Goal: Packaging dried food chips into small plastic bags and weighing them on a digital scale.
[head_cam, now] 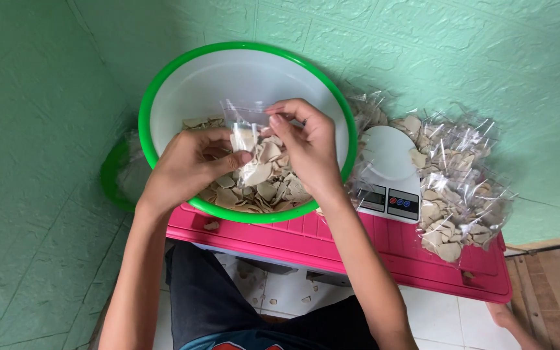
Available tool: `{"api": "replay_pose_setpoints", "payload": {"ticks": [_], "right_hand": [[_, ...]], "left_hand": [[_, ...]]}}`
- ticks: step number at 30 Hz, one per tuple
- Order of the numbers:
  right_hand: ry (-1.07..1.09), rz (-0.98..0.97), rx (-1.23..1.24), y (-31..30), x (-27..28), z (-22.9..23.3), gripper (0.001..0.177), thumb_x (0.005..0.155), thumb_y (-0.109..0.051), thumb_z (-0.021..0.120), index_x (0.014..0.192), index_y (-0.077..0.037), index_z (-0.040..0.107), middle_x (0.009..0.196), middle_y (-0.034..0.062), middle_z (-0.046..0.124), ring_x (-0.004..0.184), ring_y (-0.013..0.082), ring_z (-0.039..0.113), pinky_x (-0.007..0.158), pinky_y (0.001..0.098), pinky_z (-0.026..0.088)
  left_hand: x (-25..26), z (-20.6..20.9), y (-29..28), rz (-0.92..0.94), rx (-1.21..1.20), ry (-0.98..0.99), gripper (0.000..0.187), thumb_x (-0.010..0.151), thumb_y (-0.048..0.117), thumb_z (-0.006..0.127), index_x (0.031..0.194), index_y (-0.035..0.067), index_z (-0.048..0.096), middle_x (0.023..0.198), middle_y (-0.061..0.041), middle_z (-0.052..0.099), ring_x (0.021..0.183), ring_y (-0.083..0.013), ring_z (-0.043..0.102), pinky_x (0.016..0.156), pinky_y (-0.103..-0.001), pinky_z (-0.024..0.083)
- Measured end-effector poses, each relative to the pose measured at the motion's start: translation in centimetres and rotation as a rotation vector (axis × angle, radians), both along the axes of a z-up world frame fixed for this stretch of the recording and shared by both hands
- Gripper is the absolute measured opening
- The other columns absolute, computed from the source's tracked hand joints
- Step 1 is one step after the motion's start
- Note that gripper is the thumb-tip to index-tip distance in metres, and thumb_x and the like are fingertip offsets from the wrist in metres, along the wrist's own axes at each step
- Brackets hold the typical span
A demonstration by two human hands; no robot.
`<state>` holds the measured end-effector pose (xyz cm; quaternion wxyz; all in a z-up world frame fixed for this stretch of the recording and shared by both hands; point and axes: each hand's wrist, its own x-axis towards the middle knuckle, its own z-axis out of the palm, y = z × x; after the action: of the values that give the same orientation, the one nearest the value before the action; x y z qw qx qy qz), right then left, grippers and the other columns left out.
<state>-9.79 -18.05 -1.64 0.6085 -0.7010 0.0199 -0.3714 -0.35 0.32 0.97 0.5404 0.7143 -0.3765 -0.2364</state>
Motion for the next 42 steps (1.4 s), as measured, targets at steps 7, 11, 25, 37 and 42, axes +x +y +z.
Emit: {"api": "replay_pose_setpoints", "payload": {"ticks": [7,11,25,37,42], "right_hand": [[0.120,0.077,0.035,1.1,-0.1,-0.3,0.021,0.099,-0.011,0.068,0.118,-0.002,0.068,0.092,0.0099,0.064,0.086,0.0153,0.063,0.081,0.0309,0.056],[0.287,0.198,-0.024,1.6,-1.0,0.7,0.044,0.092,-0.005,0.072,0.130,0.011,0.057,0.102,0.0221,0.063,0.088,0.0268,0.059,0.084,0.0410,0.053],[0.381,0.157,-0.073,1.7,-0.6,-0.6,0.022,0.092,-0.005,0.070,0.111,0.007,0.069,0.087,0.0122,0.063,0.070,0.0130,0.049,0.065,0.0260,0.043],[0.439,0.186,0.015,1.5,-0.6,-0.7,0.011,0.089,0.002,0.062,0.097,0.005,0.069,0.076,0.0017,0.049,0.064,0.0105,0.039,0.055,0.0244,0.036],[0.462,0.164,0.082,2.4,-0.7,0.9,0.010,0.089,0.002,0.063,0.096,0.005,0.069,0.075,0.0022,0.050,0.061,0.0078,0.038,0.051,0.0229,0.036]], "left_hand": [[-0.3,0.2,-0.2,0.090,-0.052,0.028,0.008,0.087,0.009,0.076,0.094,0.005,0.074,0.080,-0.008,0.073,0.078,-0.0166,0.072,0.075,-0.032,0.058],[0.2,-0.2,-0.3,0.079,-0.032,0.065,0.015,0.087,0.007,0.073,0.101,0.004,0.071,0.083,-0.006,0.069,0.080,-0.0171,0.070,0.077,-0.032,0.057],[0.0,0.6,0.0,0.111,0.140,-0.018,0.017,0.087,0.017,0.067,0.101,0.007,0.070,0.086,-0.011,0.072,0.077,-0.0251,0.069,0.079,-0.040,0.054],[-0.2,0.9,0.0,0.149,0.194,0.007,0.019,0.087,0.028,0.069,0.087,0.010,0.070,0.080,-0.007,0.074,0.071,-0.0216,0.070,0.078,-0.035,0.052],[-0.5,1.3,0.0,0.142,0.195,-0.037,0.019,0.085,0.027,0.071,0.088,0.008,0.069,0.081,-0.009,0.073,0.074,-0.0246,0.070,0.081,-0.038,0.053]]}}
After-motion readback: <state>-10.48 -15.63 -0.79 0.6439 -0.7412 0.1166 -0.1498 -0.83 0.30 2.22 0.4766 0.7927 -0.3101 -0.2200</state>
